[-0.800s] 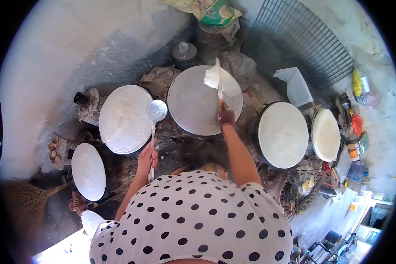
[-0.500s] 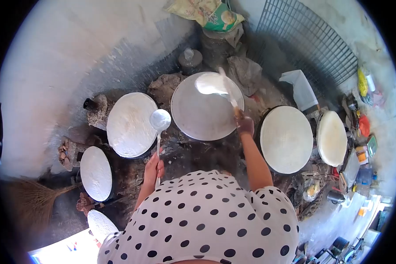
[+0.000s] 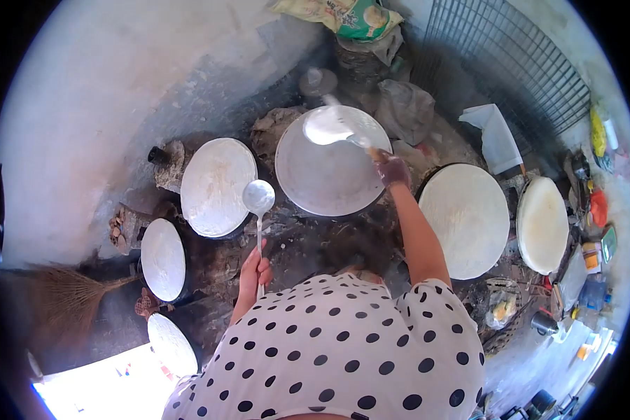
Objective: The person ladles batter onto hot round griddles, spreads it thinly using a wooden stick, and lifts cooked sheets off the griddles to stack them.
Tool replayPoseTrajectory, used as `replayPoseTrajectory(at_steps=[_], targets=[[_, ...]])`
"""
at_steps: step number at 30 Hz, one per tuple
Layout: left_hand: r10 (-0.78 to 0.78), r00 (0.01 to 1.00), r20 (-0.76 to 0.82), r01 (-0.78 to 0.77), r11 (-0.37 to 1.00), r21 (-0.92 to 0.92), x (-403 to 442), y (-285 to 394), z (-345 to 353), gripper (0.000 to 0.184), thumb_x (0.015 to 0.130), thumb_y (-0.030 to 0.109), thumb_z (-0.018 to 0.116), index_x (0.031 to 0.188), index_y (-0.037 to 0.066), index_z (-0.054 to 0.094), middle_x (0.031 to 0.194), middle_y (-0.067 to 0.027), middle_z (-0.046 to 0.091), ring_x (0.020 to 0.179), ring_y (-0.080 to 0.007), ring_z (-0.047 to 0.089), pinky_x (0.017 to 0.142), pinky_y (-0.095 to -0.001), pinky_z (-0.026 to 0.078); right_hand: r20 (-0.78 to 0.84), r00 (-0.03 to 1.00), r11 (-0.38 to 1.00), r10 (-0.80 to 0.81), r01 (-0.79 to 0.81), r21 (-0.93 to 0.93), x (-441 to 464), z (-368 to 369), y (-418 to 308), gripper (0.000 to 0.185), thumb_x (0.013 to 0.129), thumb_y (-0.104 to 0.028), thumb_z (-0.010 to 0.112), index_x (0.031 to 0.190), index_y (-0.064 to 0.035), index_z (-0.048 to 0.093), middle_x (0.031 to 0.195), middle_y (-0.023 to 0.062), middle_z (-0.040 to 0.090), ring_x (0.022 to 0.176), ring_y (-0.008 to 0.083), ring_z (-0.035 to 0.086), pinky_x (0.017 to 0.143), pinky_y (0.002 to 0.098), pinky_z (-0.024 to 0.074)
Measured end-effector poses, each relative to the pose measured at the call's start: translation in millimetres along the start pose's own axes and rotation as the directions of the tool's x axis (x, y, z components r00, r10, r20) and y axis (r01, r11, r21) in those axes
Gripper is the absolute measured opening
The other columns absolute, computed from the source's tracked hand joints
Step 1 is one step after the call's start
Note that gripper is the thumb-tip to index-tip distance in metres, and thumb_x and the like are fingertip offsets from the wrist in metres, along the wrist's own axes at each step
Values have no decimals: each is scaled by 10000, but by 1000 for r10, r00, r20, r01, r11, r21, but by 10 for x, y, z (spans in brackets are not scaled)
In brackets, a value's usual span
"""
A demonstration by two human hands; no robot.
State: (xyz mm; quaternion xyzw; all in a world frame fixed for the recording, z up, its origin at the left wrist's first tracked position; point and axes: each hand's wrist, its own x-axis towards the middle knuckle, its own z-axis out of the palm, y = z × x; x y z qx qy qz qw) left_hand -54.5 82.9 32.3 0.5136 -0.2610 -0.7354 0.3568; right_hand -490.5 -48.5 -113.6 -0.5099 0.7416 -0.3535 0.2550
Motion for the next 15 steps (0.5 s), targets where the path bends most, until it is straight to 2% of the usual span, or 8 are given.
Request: replayPoseTrajectory(at_steps=[1,3,4,8,10,13,14,15], targets=[[9,1000,-17,-9,1000,0,-32,-21,16,359,1011,273,341,1335,145,426,607,51,340,402,-66,311,390,-239,316,7,1000,1000,-4,3,3,19,109,53,422,814,-273,605,1225,-178,582,1065,158,646,990,340,614,864,395,483],[8,999,-40,-8,1000,5,-82,-80,27,352,1012,267,337,1329,146,432,605,51,338,401,-67,310,390,-240,317,-23,996,977,91,-93,-193,-11,344,105,422,820,-273,574,1234,-190,572,1074,149,645,1005,332,608,884,405,480],[-3,1000,-29,3,1000,-12,-57,-126,9,368,1012,262,333,1346,131,415,611,43,350,404,-70,325,393,-238,320,102,989,968,106,-79,-239,-65,241,-340,400,822,-280,601,1208,-174,604,1087,127,655,946,322,640,831,385,493],[-44,999,-27,42,996,-73,-47,-233,12,341,1018,254,317,1320,151,436,598,57,328,399,-62,301,388,-238,309,246,955,981,165,-133,-143,102,449,-611,386,858,-283,527,1231,-201,578,1084,126,650,1019,321,605,880,405,480],[-38,998,-43,35,997,-72,-107,-200,44,340,1017,249,317,1321,152,435,597,58,327,399,-61,301,387,-238,305,406,906,991,-121,132,1,166,392,-453,382,869,-286,521,1238,-203,571,1084,109,655,1020,318,608,866,398,486],[-12,998,-69,6,997,-81,-246,-153,142,339,1016,241,319,1322,153,436,595,59,323,399,-60,302,385,-236,303,321,946,991,38,5,-133,228,-55,-320,400,866,-319,539,1252,-215,561,1090,92,657,1039,300,608,862,397,487],[15,996,-83,-22,996,-82,-297,-163,150,337,1015,237,320,1320,153,437,595,58,321,399,-59,303,385,-233,304,329,944,992,34,9,-129,194,-121,-392,400,866,-319,539,1252,-215,561,1090,92,657,1039,300,608,862,397,487],[15,996,-89,-23,996,-85,-319,-202,152,337,1015,237,320,1320,153,437,595,58,321,399,-59,303,385,-233,304,231,965,979,126,-84,-183,118,-212,-512,413,861,-341,549,1257,-221,558,1096,89,657,1051,291,604,866,403,484]])
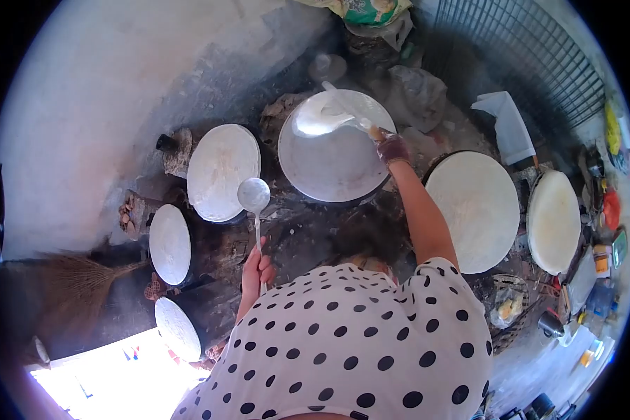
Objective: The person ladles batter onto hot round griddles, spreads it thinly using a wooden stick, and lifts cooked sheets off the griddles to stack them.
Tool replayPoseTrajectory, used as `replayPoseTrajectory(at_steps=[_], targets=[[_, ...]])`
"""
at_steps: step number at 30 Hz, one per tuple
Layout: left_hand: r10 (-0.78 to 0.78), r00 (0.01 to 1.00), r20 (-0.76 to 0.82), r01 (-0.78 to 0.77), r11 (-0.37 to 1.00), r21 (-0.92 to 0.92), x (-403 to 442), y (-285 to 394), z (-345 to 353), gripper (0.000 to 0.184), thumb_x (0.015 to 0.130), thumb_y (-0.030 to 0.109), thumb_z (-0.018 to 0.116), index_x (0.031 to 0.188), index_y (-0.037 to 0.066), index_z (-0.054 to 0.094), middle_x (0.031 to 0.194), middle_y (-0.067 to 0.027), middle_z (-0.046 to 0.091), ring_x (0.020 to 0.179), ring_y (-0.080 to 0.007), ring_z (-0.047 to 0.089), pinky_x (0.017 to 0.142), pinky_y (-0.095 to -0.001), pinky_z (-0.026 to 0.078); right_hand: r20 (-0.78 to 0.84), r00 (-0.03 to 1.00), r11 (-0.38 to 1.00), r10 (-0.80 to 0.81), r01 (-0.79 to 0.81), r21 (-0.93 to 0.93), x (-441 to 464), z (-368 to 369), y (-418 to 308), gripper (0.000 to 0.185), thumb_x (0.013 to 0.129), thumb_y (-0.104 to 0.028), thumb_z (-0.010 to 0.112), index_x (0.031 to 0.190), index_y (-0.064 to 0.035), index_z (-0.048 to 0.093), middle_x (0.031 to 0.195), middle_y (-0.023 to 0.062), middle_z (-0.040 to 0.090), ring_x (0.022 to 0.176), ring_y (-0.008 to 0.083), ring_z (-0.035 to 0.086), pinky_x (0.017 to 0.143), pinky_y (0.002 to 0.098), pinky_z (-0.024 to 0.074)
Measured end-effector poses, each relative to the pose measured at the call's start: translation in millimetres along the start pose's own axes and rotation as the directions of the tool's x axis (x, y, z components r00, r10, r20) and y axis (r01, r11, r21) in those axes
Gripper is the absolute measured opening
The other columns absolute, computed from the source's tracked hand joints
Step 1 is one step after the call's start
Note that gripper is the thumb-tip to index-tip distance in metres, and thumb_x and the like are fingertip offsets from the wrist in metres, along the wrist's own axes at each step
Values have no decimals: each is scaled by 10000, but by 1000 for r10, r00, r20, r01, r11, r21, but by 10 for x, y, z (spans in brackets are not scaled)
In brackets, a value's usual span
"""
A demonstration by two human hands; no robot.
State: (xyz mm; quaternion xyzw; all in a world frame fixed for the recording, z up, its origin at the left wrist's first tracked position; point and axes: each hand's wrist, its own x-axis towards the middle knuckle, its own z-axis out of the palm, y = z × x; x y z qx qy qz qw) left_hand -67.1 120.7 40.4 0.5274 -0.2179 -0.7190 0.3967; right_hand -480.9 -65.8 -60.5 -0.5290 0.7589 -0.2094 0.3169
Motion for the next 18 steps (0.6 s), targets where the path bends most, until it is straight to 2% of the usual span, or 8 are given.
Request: replayPoseTrajectory(at_steps=[2,4,6,8,12,14,16,18], targets=[[28,999,-19,-28,1000,-7,-10,-61,-16,338,1014,236,325,1323,151,434,592,57,314,398,-56,302,377,-226,305,-85,990,994,108,-110,-18,-52,44,-134,427,857,-362,559,1262,-228,554,1101,87,656,1064,282,601,871,409,481],[-7,1000,-19,6,999,-38,25,-99,-56,340,1014,236,325,1325,152,433,592,58,312,398,-54,303,372,-223,304,97,995,966,35,-8,-260,17,250,-220,438,852,-382,565,1262,-229,554,1099,104,655,1075,275,598,876,420,477],[-43,999,-15,42,996,-73,37,-142,-98,341,1014,237,324,1327,153,431,592,59,310,398,-52,303,368,-220,303,106,993,977,-52,72,-203,165,499,60,448,857,-388,556,1268,-211,547,1120,127,640,1069,290,598,880,427,474],[-48,999,9,48,988,-149,40,-180,-112,341,1014,241,325,1327,162,436,594,64,310,397,-48,309,359,-221,298,195,907,928,-373,363,88,239,460,317,471,863,-406,542,1282,-190,532,1148,130,624,1055,290,603,886,410,472],[-38,999,-25,34,989,-145,-12,-165,-80,336,1015,245,325,1320,172,448,594,70,312,398,-43,312,362,-218,298,60,994,982,-87,76,171,362,381,431,456,862,-396,550,1260,-174,555,1150,125,626,1022,292,616,879,397,475],[-54,997,-59,51,997,-50,44,-161,-46,336,1016,250,321,1321,184,444,593,72,305,399,-42,309,365,-214,298,-15,998,991,58,-60,-119,270,317,153,427,857,-368,563,1232,-165,581,1153,123,625,1009,287,622,871,392,481],[-73,996,-48,69,995,-78,102,-192,-106,335,1018,259,315,1320,192,444,590,72,297,399,-44,305,368,-214,297,21,999,954,-48,53,-296,109,339,-10,428,842,-363,584,1230,-181,587,1184,117,610,994,298,625,859,405,486],[-104,995,0,103,984,-145,107,-196,-155,335,1019,270,314,1317,197,448,587,71,292,397,-47,305,368,-216,296,198,961,970,-190,215,-112,72,429,32,455,829,-369,601,1244,-186,577,1179,107,615,995,297,626,869,394,486]])
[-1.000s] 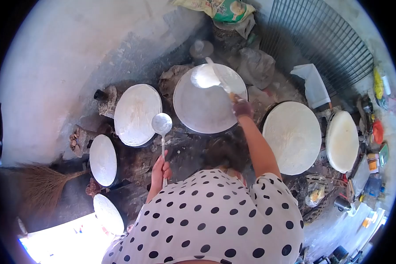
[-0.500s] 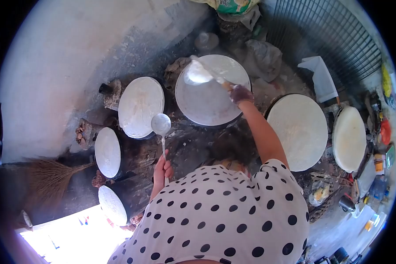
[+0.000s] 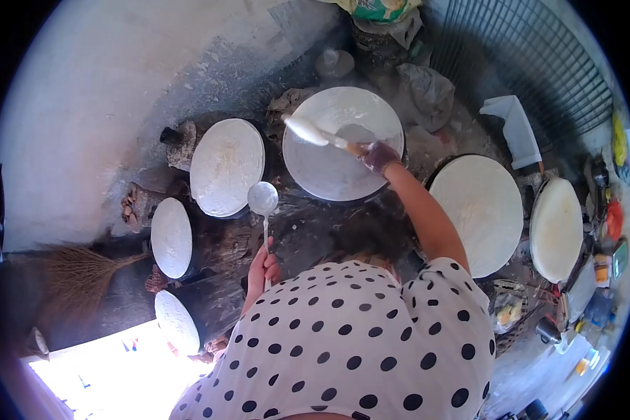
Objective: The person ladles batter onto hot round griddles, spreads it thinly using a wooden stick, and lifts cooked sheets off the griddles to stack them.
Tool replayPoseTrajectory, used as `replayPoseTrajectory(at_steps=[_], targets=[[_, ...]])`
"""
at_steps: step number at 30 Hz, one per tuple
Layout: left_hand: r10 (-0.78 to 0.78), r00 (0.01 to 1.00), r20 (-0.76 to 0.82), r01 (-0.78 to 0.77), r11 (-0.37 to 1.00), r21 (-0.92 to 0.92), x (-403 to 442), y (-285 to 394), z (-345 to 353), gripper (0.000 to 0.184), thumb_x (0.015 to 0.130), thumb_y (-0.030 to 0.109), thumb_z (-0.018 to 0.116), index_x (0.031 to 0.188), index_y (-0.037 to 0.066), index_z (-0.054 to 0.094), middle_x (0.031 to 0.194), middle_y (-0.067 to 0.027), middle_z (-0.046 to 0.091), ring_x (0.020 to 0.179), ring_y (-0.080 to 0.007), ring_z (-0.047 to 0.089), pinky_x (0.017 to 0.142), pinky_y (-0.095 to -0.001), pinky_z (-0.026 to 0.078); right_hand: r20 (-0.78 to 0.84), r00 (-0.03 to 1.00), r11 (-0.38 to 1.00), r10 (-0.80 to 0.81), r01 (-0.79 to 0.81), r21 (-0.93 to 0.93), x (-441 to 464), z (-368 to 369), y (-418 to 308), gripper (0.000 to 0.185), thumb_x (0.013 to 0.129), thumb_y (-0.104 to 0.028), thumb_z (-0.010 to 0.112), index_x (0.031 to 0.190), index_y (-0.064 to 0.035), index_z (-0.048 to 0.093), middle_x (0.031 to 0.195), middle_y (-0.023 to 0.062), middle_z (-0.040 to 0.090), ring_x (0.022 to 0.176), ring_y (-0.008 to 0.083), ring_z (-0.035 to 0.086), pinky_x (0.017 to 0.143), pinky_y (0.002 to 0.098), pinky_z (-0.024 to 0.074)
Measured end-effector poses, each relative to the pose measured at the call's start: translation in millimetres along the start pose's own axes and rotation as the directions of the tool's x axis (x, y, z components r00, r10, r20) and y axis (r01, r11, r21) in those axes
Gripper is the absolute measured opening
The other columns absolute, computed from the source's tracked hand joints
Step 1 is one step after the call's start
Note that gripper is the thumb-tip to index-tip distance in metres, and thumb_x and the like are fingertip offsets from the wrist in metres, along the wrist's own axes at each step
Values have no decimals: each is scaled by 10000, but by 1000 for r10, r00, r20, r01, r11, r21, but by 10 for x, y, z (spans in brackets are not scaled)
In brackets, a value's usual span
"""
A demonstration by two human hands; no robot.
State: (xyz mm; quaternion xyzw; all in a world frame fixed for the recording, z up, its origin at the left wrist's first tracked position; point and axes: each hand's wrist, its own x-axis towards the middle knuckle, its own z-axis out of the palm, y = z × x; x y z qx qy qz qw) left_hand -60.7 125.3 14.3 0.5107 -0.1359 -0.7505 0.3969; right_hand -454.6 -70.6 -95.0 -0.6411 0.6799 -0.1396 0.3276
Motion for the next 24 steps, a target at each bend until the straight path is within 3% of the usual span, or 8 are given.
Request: replayPoseTrajectory(at_steps=[4,5,8,14,16,17,20,24], targets=[[34,999,-26,-34,999,-4,13,11,36,334,1018,273,320,1316,195,450,584,71,290,397,-50,303,367,-219,294,-68,997,977,-37,51,209,41,-267,257,448,818,-354,621,1228,-178,591,1099,115,651,990,290,631,876,374,487],[33,998,-49,-32,999,15,11,22,42,334,1018,273,322,1317,192,448,587,71,293,399,-50,303,368,-220,295,-232,970,985,78,-39,167,98,-243,278,438,823,-331,620,1233,-182,586,1116,112,645,984,291,632,858,368,492],[19,996,-91,-17,1000,24,16,30,81,335,1016,269,325,1319,186,442,593,72,299,402,-49,304,369,-222,297,-160,965,976,206,-215,-40,46,-386,-53,425,831,-323,607,1238,-203,584,1130,106,640,990,296,629,864,367,491],[39,998,-57,-45,993,-109,-50,-72,74,338,1011,249,330,1326,179,432,611,74,324,410,-47,321,374,-220,308,27,939,922,-343,342,-182,-6,-290,327,423,826,-324,597,1237,-230,581,1184,119,609,996,302,622,878,390,483],[51,996,-71,-58,993,-98,-94,-117,57,340,1009,244,331,1328,177,429,614,73,329,411,-46,326,376,-218,310,-44,996,970,-82,90,224,112,-407,337,422,835,-325,589,1243,-220,575,1186,133,603,1000,310,618,877,395,484],[41,997,-65,-48,994,-99,-98,-165,30,326,1009,243,332,1305,177,450,623,65,337,428,-51,325,392,-210,306,-249,964,996,-93,89,-25,198,-359,273,402,847,-312,572,1235,-209,580,1161,141,611,993,318,619,867,405,488],[20,997,-77,-30,990,-141,-179,-289,73,311,1008,241,336,1279,179,475,631,57,346,442,-57,324,405,-204,299,-133,985,982,107,-125,-138,167,-434,-107,392,848,-285,566,1232,-208,582,1136,142,620,1006,322,612,883,401,479],[31,999,-44,-43,960,-278,-350,-484,50,305,1005,236,354,1276,179,481,633,55,356,442,-54,327,399,-204,289,71,962,920,-265,274,-280,-136,-338,187,416,859,-318,561,1267,-238,555,1171,131,609,1068,306,587,947,386,440]])
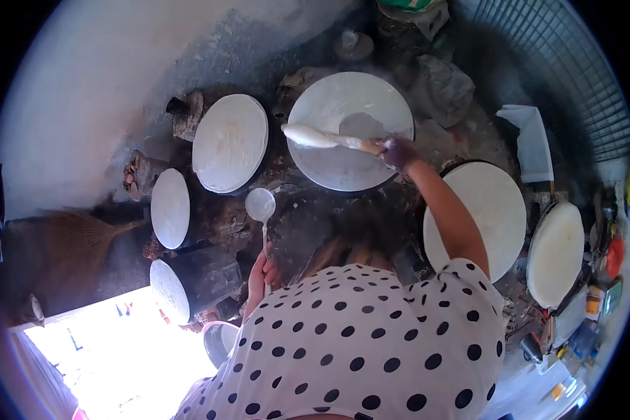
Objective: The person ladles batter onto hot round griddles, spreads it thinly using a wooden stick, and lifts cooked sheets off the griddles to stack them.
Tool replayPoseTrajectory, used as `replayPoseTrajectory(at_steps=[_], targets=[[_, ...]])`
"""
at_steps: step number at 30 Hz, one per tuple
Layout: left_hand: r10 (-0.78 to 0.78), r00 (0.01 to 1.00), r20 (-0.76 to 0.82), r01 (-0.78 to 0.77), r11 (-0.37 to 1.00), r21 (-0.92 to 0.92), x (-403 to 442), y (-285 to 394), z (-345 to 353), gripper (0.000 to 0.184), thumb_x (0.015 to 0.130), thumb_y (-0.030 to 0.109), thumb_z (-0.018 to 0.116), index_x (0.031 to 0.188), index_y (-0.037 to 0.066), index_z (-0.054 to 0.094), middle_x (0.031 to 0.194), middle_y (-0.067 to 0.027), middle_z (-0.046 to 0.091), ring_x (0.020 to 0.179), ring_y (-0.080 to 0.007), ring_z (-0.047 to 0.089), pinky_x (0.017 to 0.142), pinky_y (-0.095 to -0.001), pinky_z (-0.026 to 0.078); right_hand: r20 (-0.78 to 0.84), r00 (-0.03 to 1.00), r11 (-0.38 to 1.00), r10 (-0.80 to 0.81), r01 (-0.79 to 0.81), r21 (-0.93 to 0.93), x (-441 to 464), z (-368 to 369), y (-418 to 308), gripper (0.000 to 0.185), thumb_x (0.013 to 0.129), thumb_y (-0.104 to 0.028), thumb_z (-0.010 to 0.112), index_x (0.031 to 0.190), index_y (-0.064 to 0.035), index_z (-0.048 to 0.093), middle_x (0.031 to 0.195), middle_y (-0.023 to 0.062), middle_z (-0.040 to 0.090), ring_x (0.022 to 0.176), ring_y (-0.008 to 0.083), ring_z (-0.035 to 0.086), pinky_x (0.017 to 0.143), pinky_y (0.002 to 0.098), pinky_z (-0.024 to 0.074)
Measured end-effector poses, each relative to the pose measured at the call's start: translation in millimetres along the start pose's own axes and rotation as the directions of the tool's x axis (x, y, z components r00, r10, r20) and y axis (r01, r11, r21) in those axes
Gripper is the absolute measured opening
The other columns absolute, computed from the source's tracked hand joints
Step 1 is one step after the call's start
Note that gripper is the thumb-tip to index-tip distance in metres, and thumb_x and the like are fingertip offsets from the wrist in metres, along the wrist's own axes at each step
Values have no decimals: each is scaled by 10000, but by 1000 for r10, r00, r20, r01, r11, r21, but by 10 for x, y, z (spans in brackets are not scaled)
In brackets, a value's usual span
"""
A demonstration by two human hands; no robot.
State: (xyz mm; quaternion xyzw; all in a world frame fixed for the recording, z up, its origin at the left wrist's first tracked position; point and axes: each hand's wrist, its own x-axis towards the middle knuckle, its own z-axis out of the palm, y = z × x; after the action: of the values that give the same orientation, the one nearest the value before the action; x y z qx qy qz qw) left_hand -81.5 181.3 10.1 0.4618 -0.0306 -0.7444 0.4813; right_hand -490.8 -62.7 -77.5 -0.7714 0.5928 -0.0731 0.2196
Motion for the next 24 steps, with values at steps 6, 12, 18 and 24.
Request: replayPoseTrajectory(at_steps=[6,12,18,24], targets=[[-5,992,-130,6,1000,12,-261,-173,-61,297,1002,236,364,1259,176,502,638,52,376,445,-56,331,401,-201,285,-159,976,966,148,-108,234,299,409,669,399,811,-377,610,1148,-165,635,1071,167,642,945,342,627,841,417,494],[-72,994,-84,65,994,-88,-184,-122,-169,294,1001,242,365,1251,183,509,634,49,389,441,-60,340,406,-196,314,-67,995,983,78,-65,174,-388,362,-91,376,879,-330,542,1241,-237,581,1168,116,611,1097,284,565,963,418,413],[-72,997,-25,72,997,1,-261,-4,-394,281,1002,258,363,1227,195,519,626,54,389,433,-58,338,409,-199,320,-458,866,888,200,37,459,-1233,537,-79,411,856,-248,605,1261,-188,568,1140,161,620,894,322,643,731,360,518],[-123,992,1,123,992,-28,-434,131,-905,310,1003,257,347,1270,205,497,622,75,372,415,-53,337,386,-223,314,-28,800,490,599,-339,803,-390,1213,-2226,477,883,-489,481,819,-51,661,805,178,666,761,354,635,678,450,486]])
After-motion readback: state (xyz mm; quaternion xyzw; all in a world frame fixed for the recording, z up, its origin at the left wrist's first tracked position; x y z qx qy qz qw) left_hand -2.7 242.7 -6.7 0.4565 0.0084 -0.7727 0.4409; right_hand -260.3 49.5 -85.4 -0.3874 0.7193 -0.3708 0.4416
